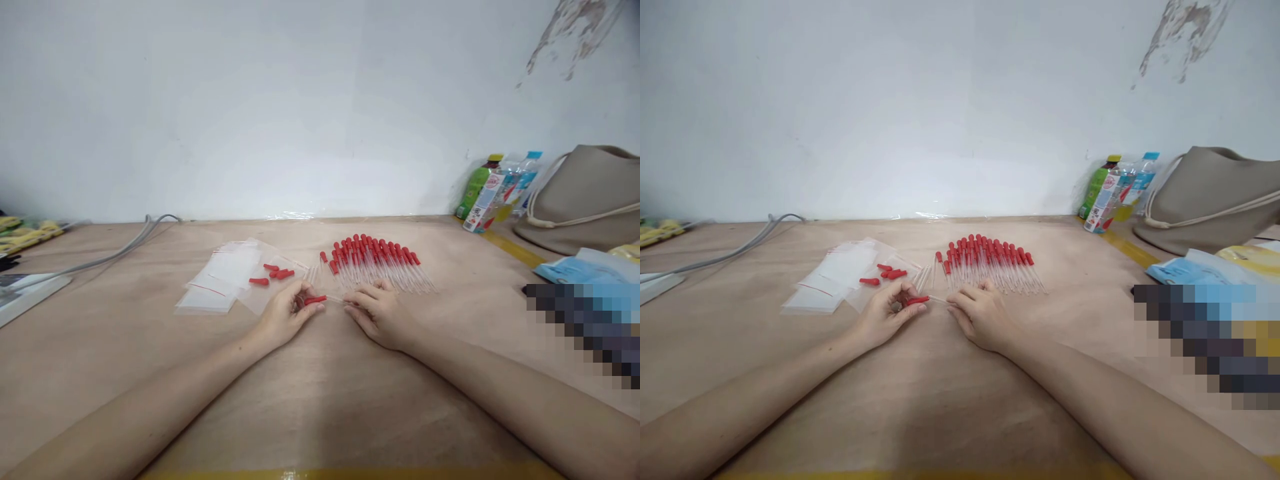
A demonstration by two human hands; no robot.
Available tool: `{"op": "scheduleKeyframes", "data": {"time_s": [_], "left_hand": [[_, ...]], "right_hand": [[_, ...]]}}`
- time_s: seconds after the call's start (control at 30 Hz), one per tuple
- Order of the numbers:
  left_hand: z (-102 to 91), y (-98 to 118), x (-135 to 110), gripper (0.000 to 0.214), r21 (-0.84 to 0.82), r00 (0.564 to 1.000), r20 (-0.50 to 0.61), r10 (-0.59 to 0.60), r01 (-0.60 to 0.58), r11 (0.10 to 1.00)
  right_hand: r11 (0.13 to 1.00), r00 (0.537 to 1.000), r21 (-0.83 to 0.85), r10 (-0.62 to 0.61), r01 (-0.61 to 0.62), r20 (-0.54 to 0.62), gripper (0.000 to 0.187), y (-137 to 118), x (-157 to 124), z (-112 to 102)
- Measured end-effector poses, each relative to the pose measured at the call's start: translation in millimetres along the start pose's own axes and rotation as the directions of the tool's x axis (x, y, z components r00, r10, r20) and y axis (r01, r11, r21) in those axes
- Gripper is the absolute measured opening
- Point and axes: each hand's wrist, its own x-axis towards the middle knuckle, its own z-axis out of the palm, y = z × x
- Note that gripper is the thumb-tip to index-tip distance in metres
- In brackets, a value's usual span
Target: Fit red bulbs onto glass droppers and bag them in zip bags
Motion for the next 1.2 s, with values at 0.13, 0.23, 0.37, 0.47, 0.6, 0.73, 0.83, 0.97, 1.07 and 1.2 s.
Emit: {"op": "scheduleKeyframes", "data": {"time_s": [0.13, 0.23, 0.37, 0.47, 0.6, 0.73, 0.83, 0.97, 1.07, 1.2], "left_hand": [[2.1, -3, 0, 0.023, -0.067, 1.0, 0.009, 0.009, -0.008, 0.998], [2.8, -4, 0, 0.019, -0.051, 1.0, 0.028, 0.014, -0.013, 0.999], [2.1, -3, -1, 0.018, -0.007, 1.0, 0.02, 0.019, -0.019, 1.0], [0.9, -3, -1, 0.017, -0.002, 0.998, 0.015, 0.057, -0.057, 0.998], [-2.2, 0, -2, 0.014, -0.02, 0.989, 0.076, 0.124, -0.123, 0.992], [-5.0, 5, -4, 0.014, -0.005, 0.977, 0.169, 0.13, -0.131, 0.991], [-5.1, 6, -6, 0.016, 0.048, 0.971, 0.211, 0.11, -0.122, 0.991], [-4.1, 5, -6, 0.018, 0.118, 0.968, 0.222, 0.12, -0.148, 0.982], [-4.0, 5, -6, 0.017, 0.135, 0.957, 0.239, 0.166, -0.202, 0.97], [-3.9, 5, -7, 0.016, 0.121, 0.95, 0.246, 0.192, -0.226, 0.967]], "right_hand": [[1.0, 1.0, 0.016, -0.009, 0.009, 0.005, 0.021, 0, 0, 2], [0.999, 1.0, 0.037, -0.022, 0.021, 0.007, 0.02, 0, 0, 2], [0.997, 0.999, 0.065, -0.039, 0.038, 0.019, 0.019, -2, 1, 1], [0.994, 0.998, 0.086, -0.062, 0.061, 0.009, 0.019, -2, 2, 1], [0.992, 0.997, 0.102, -0.074, 0.071, 0.027, 0.019, 1, 2, 0], [0.995, 0.997, 0.076, -0.07, 0.068, 0.031, 0.019, 2, 1, -2], [0.996, 0.997, 0.036, -0.077, 0.076, 0.013, 0.019, 0, 0, -4], [0.996, 0.996, -0.023, -0.086, 0.085, -0.015, 0.021, -6, 1, -4], [0.996, 0.997, -0.042, -0.081, 0.081, 0.006, 0.024, -10, 3, -4], [0.998, 0.993, -0.036, -0.05, 0.054, 0.106, 0.026, -14, 8, -5]]}}
